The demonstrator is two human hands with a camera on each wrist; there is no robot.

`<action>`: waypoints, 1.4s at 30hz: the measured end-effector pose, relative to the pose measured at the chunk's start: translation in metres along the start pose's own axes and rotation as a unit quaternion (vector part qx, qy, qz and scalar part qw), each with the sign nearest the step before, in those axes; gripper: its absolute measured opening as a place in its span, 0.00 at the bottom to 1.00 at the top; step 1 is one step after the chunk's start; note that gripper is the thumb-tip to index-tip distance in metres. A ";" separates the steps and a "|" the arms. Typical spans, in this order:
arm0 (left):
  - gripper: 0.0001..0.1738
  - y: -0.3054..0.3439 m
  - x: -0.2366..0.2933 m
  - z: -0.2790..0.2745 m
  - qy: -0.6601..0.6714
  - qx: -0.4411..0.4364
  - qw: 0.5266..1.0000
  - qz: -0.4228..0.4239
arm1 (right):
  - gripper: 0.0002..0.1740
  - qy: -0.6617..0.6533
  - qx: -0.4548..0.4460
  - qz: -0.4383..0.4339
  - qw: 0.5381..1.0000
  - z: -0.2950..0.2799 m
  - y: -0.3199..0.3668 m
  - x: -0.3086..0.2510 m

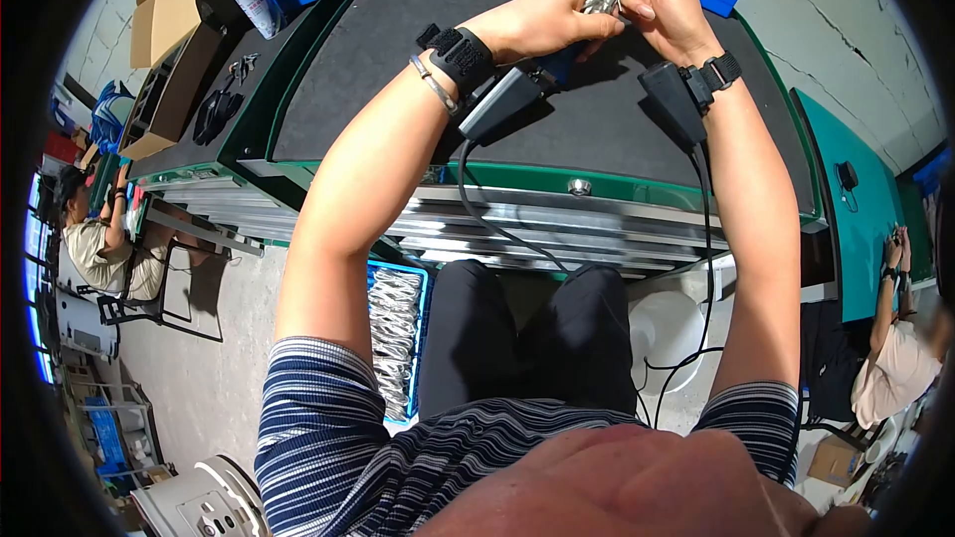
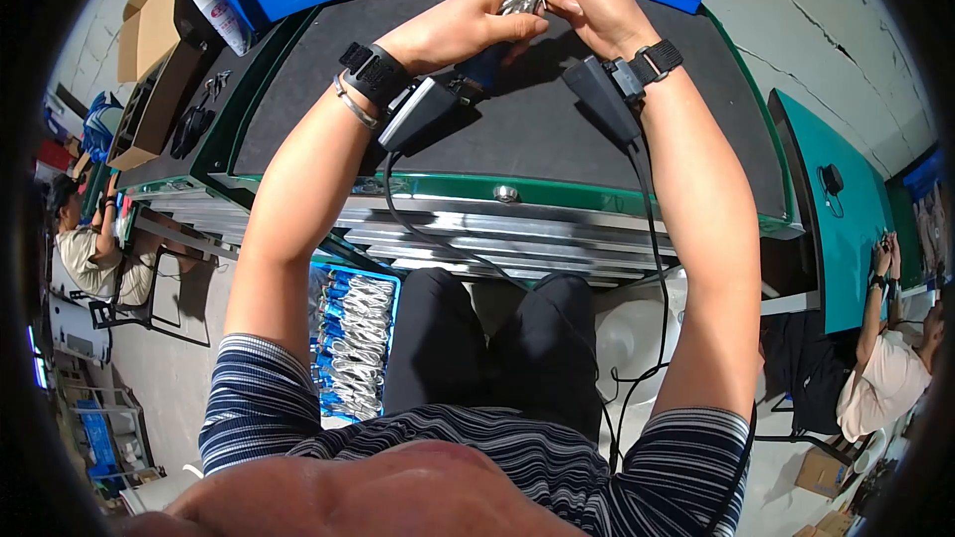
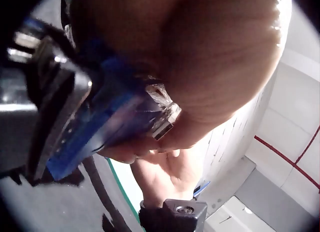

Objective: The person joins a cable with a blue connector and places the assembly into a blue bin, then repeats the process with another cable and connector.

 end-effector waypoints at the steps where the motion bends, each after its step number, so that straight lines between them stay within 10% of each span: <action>1: 0.20 0.001 -0.001 0.000 0.011 -0.001 1.000 -0.010 | 0.18 -0.004 -0.007 0.007 1.000 0.001 0.001 0.000; 8: 0.24 0.000 -0.012 0.000 0.213 -0.003 0.976 -0.053 | 0.21 -0.001 0.020 0.002 1.000 0.009 0.004 0.001; 20: 0.21 -0.002 0.002 -0.004 -0.067 0.056 0.995 -0.037 | 0.16 0.157 0.093 -0.131 0.975 -0.008 0.005 -0.021; 28: 0.20 0.001 -0.001 0.001 0.198 0.009 0.980 -0.015 | 0.15 0.113 0.043 -0.169 0.978 -0.002 0.003 -0.027; 42: 0.26 0.001 -0.008 -0.008 0.272 0.063 0.959 -0.047 | 0.09 0.063 0.012 -0.111 0.992 0.005 0.006 -0.027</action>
Point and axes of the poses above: each hand's wrist, its own y-axis away from the middle knuckle, its own z-axis out of the palm, x = y × z, the point moved 8 cm from there along -y, towards the middle knuckle
